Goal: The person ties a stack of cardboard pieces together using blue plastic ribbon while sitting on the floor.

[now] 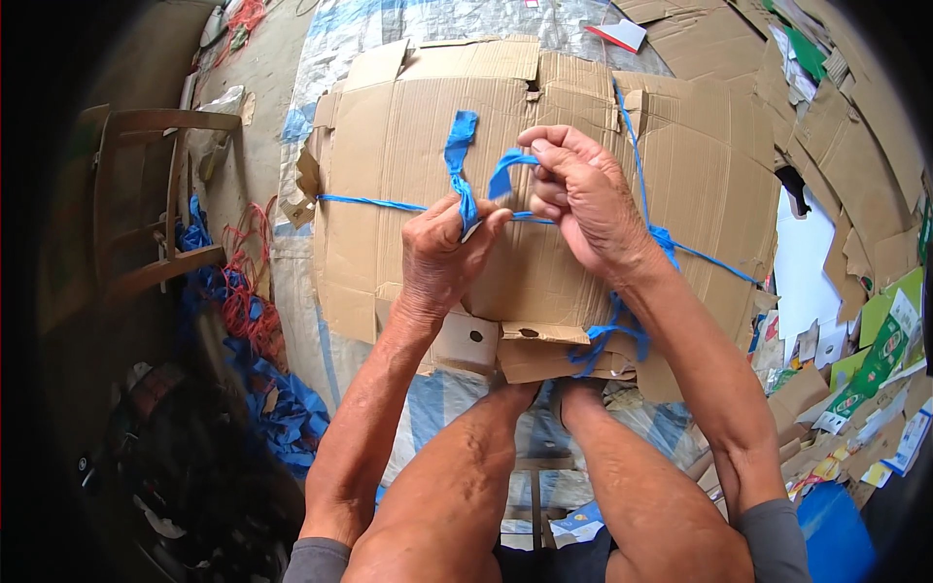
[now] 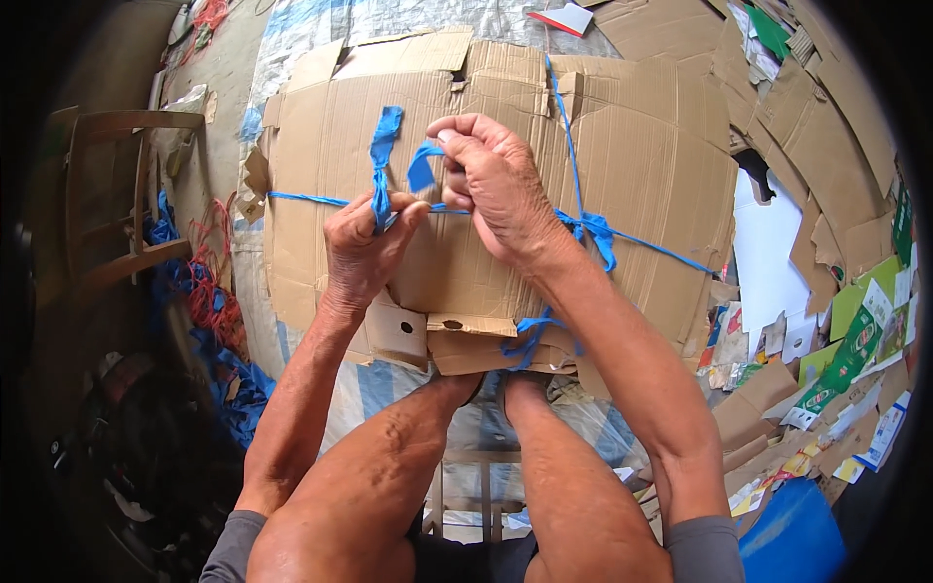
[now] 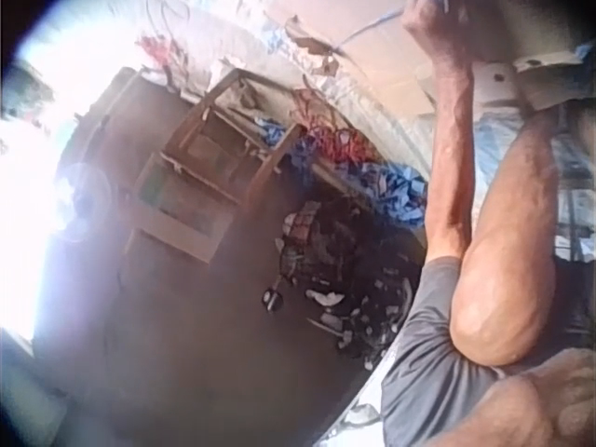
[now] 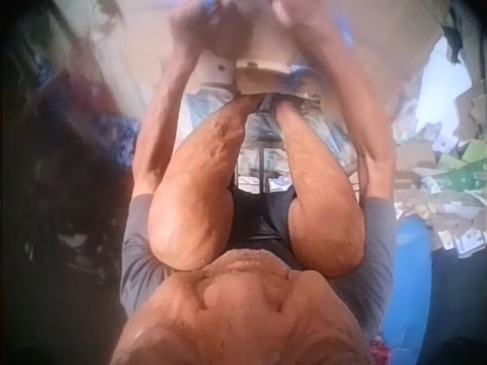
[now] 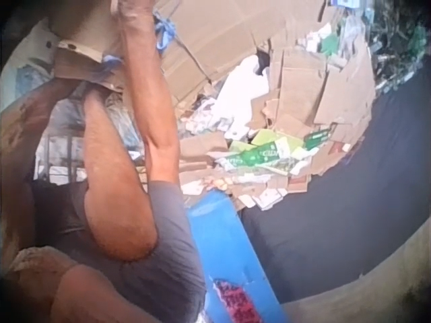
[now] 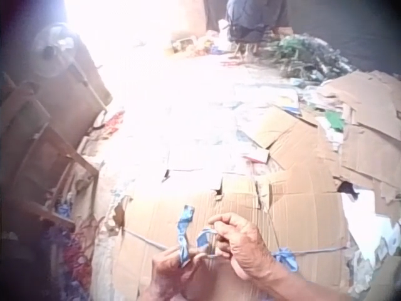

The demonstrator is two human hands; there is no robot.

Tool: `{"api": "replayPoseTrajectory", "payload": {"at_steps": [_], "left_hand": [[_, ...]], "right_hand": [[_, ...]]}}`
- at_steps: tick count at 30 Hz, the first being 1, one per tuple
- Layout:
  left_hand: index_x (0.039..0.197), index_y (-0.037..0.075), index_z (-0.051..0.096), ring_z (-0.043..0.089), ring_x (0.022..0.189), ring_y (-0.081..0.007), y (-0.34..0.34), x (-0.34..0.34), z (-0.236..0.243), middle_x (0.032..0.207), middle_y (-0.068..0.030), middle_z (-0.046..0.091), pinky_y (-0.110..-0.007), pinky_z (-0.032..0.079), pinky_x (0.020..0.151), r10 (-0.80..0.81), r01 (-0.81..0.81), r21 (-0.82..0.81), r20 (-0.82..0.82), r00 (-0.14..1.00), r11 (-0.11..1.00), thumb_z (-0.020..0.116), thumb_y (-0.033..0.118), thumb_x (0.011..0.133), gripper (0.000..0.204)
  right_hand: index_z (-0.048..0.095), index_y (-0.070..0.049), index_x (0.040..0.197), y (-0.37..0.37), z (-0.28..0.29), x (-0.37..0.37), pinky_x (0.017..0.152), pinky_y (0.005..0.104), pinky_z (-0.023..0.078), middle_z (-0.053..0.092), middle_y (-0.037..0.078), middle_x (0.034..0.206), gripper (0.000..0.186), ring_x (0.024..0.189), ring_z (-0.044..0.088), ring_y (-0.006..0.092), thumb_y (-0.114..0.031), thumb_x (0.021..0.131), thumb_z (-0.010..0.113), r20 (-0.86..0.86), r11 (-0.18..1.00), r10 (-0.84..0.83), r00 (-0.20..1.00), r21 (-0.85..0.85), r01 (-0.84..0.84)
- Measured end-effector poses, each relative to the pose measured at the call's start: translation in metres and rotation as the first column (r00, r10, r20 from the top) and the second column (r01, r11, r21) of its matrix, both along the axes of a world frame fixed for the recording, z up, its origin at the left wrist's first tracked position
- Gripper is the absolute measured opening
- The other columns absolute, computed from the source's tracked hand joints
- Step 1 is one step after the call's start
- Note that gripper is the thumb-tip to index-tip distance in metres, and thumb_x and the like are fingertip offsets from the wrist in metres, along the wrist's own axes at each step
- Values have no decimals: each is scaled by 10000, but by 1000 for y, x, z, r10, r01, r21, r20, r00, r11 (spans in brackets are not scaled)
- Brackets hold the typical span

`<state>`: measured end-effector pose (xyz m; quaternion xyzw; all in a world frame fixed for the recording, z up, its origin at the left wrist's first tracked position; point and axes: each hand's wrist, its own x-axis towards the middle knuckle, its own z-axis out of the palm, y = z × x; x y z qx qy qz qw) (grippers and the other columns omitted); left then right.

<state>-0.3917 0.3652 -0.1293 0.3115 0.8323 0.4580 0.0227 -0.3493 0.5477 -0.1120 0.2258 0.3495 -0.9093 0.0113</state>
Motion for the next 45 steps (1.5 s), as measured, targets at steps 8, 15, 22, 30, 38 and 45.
{"api": "replayPoseTrajectory", "payload": {"at_steps": [8,15,22,30,38,45], "left_hand": [[778,5,606,532,641,-82,25,-17,39,677,-12,596,-269,433,580,85,-127,171,230,969,977,492,234,1067,386],[710,36,519,409,600,-53,32,-16,58,626,36,455,-254,365,535,-19,-69,222,370,929,972,467,262,1078,436],[1199,-19,590,580,1087,-230,-30,-35,17,1200,-141,580,-349,470,954,281,-278,63,-40,959,958,599,193,987,300],[1483,-38,333,435,1291,-482,-154,-82,-78,1392,-338,444,-515,359,1078,587,-441,-601,58,807,666,404,665,961,878],[1442,-86,374,457,1258,-514,-163,-93,-113,1346,-376,476,-531,363,1070,603,-464,-590,50,796,661,372,589,1005,804],[1314,-60,526,550,1154,-402,-122,-62,-36,1213,-267,584,-477,418,1016,315,-552,-436,-504,804,711,630,265,953,497]], "right_hand": [[679,9,1018,-14,10,5,680,242,455,592,-51,804,183,753,524,48,-110,881,696,55,741,349,936,596,-311],[657,32,951,-34,14,10,622,351,499,612,143,671,118,652,562,116,-81,938,622,57,459,399,915,852,-253],[643,11,869,-25,11,8,550,320,418,499,71,607,166,597,473,95,-139,940,631,35,473,316,948,861,-190],[613,5,790,-33,11,12,554,301,390,461,10,609,213,606,442,88,-155,930,621,61,520,313,948,824,-224],[621,4,786,-31,4,15,559,291,394,462,0,610,213,622,447,71,-160,922,630,65,611,248,966,764,-209],[651,11,814,-26,6,16,532,295,386,480,12,586,200,596,444,65,-159,918,640,13,610,157,988,786,-107]]}}
